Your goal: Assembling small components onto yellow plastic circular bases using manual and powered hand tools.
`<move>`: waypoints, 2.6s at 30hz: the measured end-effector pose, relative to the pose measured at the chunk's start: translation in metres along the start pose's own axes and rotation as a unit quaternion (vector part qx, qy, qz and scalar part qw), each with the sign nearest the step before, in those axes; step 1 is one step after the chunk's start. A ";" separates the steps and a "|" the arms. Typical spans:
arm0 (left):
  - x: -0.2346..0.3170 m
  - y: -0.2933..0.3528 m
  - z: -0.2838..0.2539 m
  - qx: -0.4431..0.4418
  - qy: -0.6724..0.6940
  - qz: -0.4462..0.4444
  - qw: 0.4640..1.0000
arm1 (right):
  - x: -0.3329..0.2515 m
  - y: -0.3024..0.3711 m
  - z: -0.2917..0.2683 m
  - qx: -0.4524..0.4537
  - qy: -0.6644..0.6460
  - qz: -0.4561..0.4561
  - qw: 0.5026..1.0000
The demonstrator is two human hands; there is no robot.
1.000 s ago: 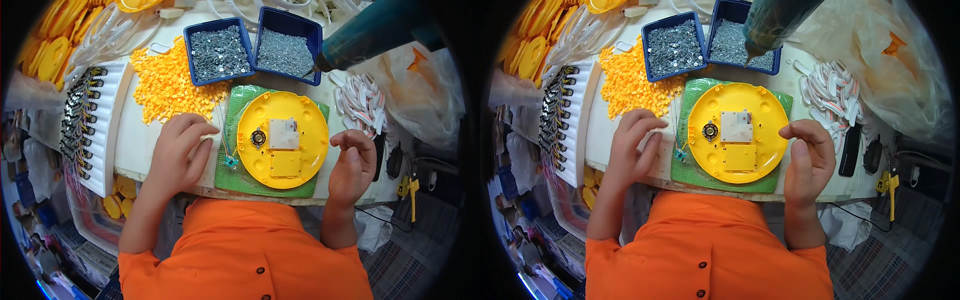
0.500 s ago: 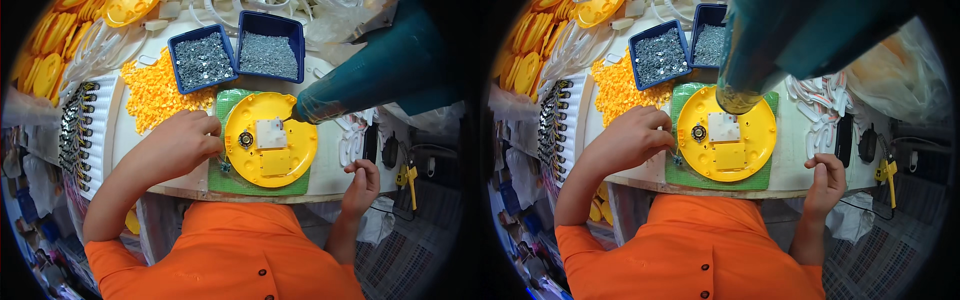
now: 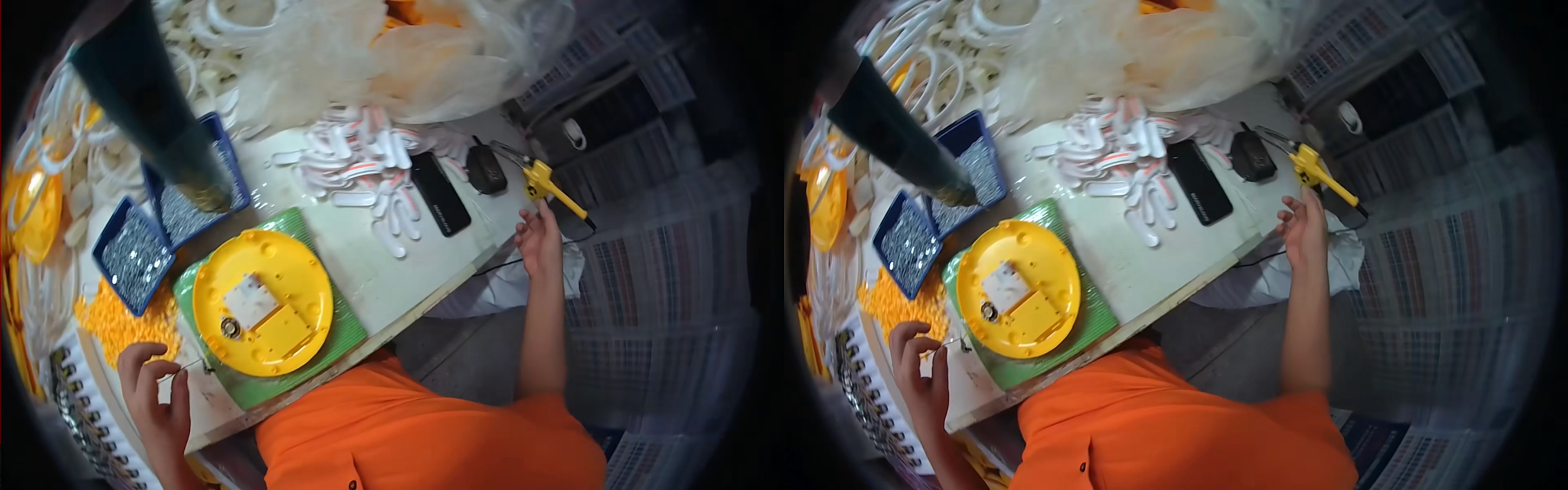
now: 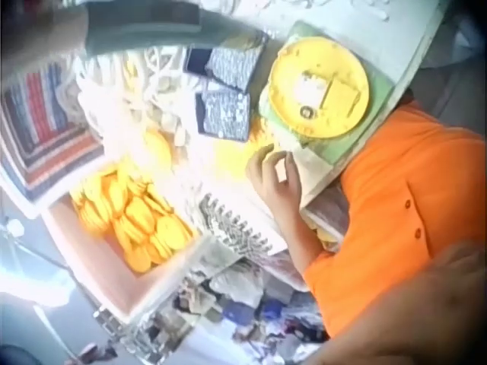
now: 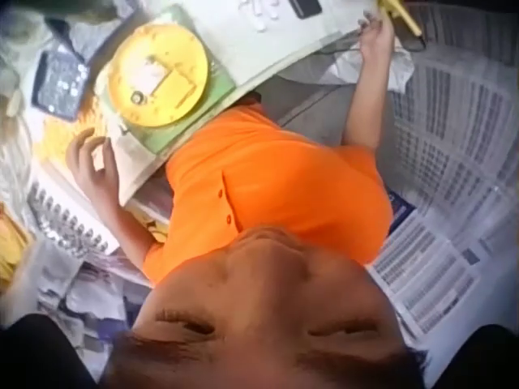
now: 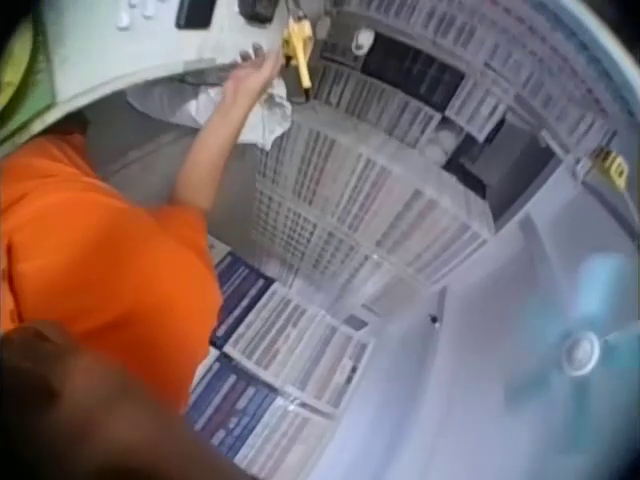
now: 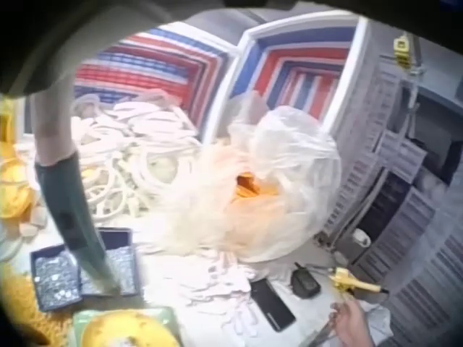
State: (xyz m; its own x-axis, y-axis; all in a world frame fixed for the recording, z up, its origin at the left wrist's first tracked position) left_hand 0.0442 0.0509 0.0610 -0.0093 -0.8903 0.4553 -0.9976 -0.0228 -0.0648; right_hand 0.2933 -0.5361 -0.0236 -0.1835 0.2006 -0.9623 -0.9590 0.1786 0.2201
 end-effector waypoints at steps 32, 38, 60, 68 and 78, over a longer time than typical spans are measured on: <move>0.059 0.003 0.086 -0.073 0.020 0.196 0.978 | 0.028 0.144 0.212 -0.349 0.184 -0.280 0.875; 0.045 -0.007 0.070 -0.037 0.076 0.134 0.987 | 0.037 0.156 0.239 -0.401 0.200 -0.255 0.857; 0.016 0.003 0.045 0.113 0.076 -0.031 0.990 | 0.056 0.195 0.278 -0.529 0.196 -0.226 0.794; 0.021 0.007 0.035 0.086 0.025 -0.056 0.994 | 0.042 0.212 0.296 -0.549 0.279 -0.371 0.695; 0.015 0.004 0.068 0.128 -0.013 -0.088 0.988 | 0.040 0.231 0.309 -0.583 0.299 -0.383 0.651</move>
State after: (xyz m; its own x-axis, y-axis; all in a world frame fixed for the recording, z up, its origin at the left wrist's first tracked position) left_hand 0.0452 0.0070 0.0075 0.1685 -0.8738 0.4562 -0.9338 -0.2897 -0.2101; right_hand 0.1314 -0.1889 0.0378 0.7282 0.0096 -0.6853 -0.2670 -0.9170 -0.2965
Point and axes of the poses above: each hand's wrist, its own y-axis away from the middle knuckle, its own z-axis out of the palm, x = y × z, the point moved 10 cm from there along -y, towards the middle knuckle, and after that the axes turned 15 degrees about -x, right-handed, at the moved point
